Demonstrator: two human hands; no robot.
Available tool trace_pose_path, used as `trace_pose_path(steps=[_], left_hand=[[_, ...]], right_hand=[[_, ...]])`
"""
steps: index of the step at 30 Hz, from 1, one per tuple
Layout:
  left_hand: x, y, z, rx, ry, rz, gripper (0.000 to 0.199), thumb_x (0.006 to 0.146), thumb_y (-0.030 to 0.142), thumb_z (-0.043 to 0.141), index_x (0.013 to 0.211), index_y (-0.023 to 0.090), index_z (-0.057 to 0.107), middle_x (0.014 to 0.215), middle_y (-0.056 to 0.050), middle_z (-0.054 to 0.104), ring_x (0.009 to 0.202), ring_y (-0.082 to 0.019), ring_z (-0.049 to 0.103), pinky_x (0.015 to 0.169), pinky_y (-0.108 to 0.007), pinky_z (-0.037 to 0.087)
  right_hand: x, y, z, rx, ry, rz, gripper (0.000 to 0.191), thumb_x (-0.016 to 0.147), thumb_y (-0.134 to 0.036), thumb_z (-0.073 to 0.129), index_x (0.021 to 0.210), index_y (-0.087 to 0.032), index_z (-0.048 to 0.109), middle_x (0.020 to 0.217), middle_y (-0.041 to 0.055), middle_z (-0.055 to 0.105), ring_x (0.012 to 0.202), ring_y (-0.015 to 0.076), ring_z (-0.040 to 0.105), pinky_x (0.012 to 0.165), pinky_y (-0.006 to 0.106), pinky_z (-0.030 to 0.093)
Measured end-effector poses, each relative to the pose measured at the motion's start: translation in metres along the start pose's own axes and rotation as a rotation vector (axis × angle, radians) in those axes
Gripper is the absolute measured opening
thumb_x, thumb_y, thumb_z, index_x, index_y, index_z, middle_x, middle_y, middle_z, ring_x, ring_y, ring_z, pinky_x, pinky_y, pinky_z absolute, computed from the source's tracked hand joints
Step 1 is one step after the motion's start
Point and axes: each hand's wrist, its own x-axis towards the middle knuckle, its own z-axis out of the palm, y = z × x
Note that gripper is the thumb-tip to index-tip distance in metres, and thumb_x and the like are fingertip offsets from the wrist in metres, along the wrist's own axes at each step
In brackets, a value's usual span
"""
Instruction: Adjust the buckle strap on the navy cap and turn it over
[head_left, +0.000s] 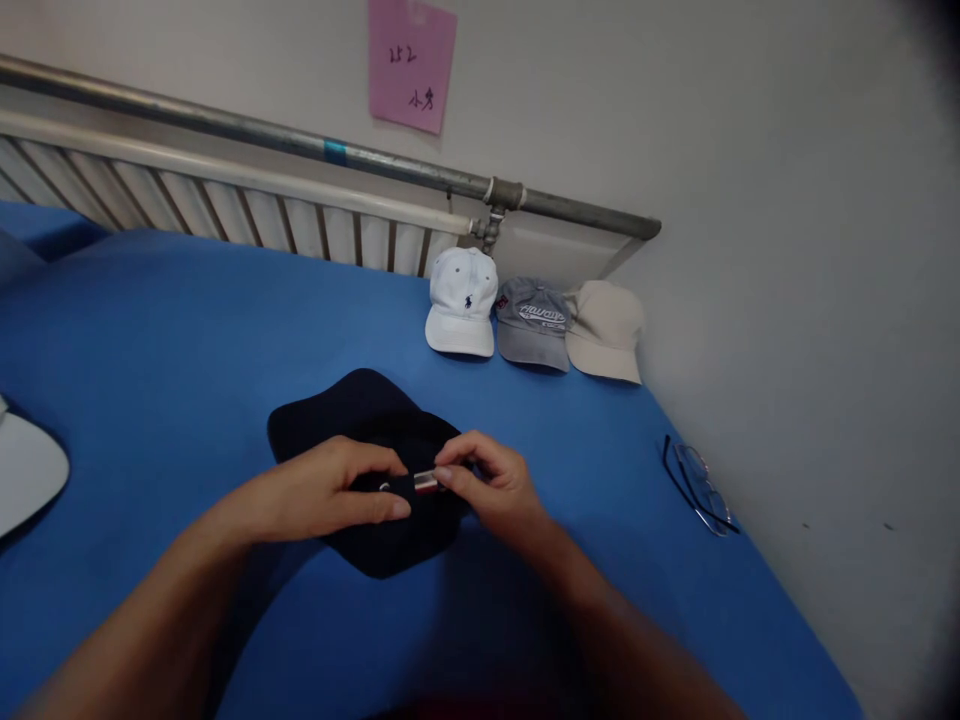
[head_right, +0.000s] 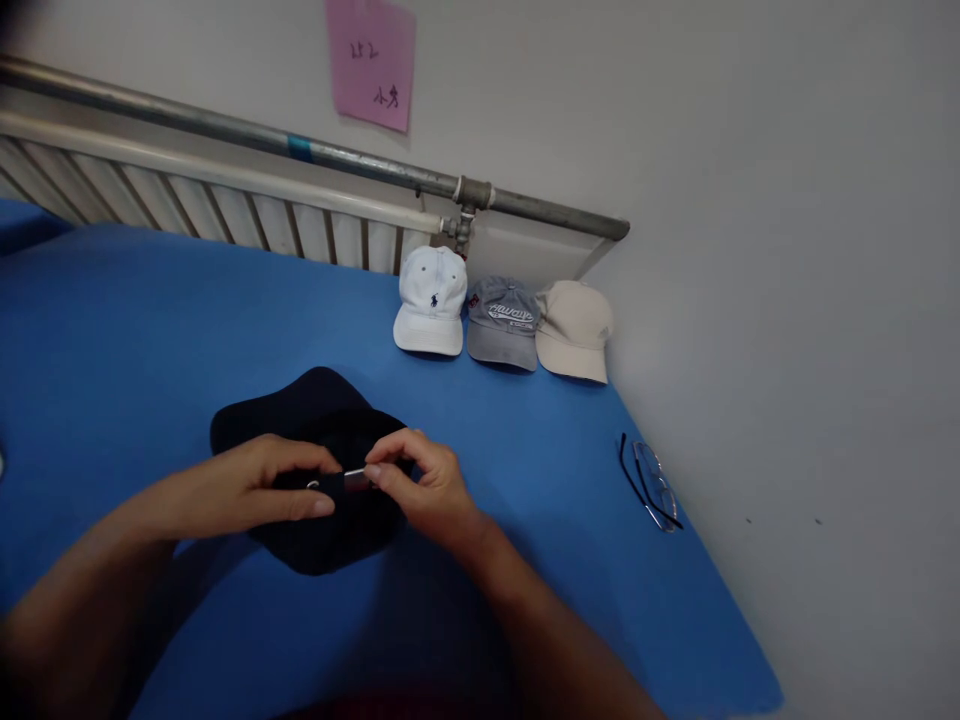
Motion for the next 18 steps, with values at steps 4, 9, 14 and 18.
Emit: trace_pose_path(steps=[4,9,14,18], left_hand=[[-0.002,-0.005,-0.003,-0.176,-0.04,0.026,0.026,0.089,0.042,0.057,0.087,0.017,0.065,0.064,0.005,0.046,0.056,-0.007,0.038,0.05,-0.018,0.03],[-0.015,-0.013,-0.014,-0.508,0.06,0.093,0.021,0.083,0.038,0.065,0.083,0.016,0.063,0.079,0.0,0.063,0.068,-0.011,0.054,0.058,-0.019,0.04],[-0.022,-0.014,-0.011,-0.933,0.108,0.405,0.019,0.085,0.036,0.062,0.088,0.017,0.065,0.097,-0.008,0.072,0.082,-0.019,0.067,0.069,-0.023,0.051],[-0.029,-0.014,-0.01,-1.292,0.262,0.657,0.018,0.085,0.034,0.059,0.09,0.018,0.064,0.087,-0.003,0.07,0.07,-0.014,0.068,0.062,-0.02,0.056]], right_hand=[[0.003,0.003,-0.005,-0.036,0.044,-0.068,0.003,0.08,-0.024,0.064,0.082,-0.024,0.066,0.081,-0.0004,0.066,0.08,0.0152,0.06,0.08,0.033,0.046],[0.013,0.017,-0.012,0.021,0.245,-0.029,0.011,0.083,-0.026,0.058,0.091,-0.025,0.066,0.107,0.0036,0.066,0.107,0.0199,0.058,0.1,0.04,0.04],[0.013,0.024,-0.007,0.171,0.045,0.169,0.03,0.079,-0.022,0.056,0.109,-0.025,0.062,0.111,0.0046,0.065,0.105,0.0205,0.06,0.094,0.04,0.045],[0.009,0.023,0.003,0.184,-0.089,0.195,0.053,0.068,-0.012,0.059,0.119,-0.026,0.059,0.12,0.0052,0.062,0.112,0.0218,0.057,0.099,0.042,0.042]])
